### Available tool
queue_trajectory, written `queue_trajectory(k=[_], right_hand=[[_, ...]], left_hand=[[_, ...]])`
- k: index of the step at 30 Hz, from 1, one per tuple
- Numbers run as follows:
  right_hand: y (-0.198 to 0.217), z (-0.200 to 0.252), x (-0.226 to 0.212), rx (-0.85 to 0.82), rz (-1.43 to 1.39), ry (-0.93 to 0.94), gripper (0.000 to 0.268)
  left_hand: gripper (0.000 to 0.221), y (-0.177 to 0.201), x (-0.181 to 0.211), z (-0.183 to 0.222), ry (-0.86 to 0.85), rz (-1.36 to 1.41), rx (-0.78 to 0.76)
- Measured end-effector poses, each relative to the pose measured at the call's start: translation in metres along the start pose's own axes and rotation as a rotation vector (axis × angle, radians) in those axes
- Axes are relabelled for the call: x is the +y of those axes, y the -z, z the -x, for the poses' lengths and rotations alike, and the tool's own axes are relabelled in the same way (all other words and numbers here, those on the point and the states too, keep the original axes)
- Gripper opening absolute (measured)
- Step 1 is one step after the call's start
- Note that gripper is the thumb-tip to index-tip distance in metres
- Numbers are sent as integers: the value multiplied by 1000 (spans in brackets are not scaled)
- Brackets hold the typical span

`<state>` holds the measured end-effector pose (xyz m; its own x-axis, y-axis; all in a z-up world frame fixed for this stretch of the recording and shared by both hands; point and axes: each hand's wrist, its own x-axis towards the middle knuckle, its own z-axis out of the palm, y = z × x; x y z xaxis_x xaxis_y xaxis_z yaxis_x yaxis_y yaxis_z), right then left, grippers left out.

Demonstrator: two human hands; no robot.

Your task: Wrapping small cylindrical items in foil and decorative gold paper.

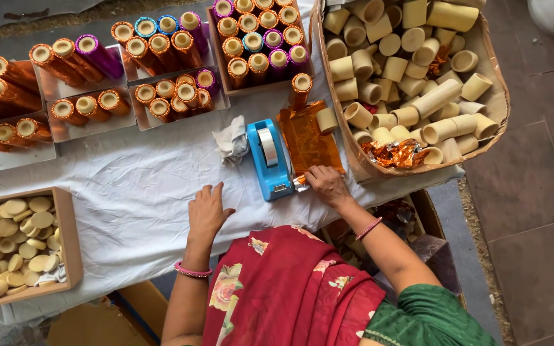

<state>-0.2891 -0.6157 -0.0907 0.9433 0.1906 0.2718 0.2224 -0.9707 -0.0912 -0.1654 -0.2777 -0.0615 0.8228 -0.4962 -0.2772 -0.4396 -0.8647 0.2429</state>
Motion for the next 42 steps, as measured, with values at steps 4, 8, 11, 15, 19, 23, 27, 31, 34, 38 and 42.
queue_trajectory(k=[4, 8, 11, 15, 19, 23, 27, 31, 34, 38, 42], right_hand=[[0, 6, 3, -28, 34, 4, 1], [-8, 33, -3, -64, -8, 26, 5], [49, 8, -20, -42, -116, 25, 24], [106, -31, -8, 252, -296, -24, 45], [67, -32, 88, 200, -20, -471, 30], [54, -43, 146, 105, 86, -624, 63], [82, -73, 127, -116, 78, -852, 62], [136, -119, 21, 381, 25, -740, 51], [117, -150, -50, 306, -365, -449, 51], [55, -193, -127, -57, -672, -189, 73], [-28, -226, -149, -18, -217, -271, 78]], left_hand=[[89, 0, -5, 0, 46, -35, -32], [92, -5, -10, 4, 47, -9, -39], [90, -9, -7, 5, 27, -6, 1], [88, -10, -2, 5, 28, -47, 17], [90, -10, 3, 4, 25, -85, 6], [93, -12, 4, 4, 25, -100, -23], [91, -33, -11, 11, -15, -24, -3], [83, -46, -41, 0, -31, 272, -73], [71, 1, -40, 6, 4, 1386, -472], [62, 14, -69, 0, 258, 2247, -348], [61, 14, -122, 4, 468, 2205, -197]])
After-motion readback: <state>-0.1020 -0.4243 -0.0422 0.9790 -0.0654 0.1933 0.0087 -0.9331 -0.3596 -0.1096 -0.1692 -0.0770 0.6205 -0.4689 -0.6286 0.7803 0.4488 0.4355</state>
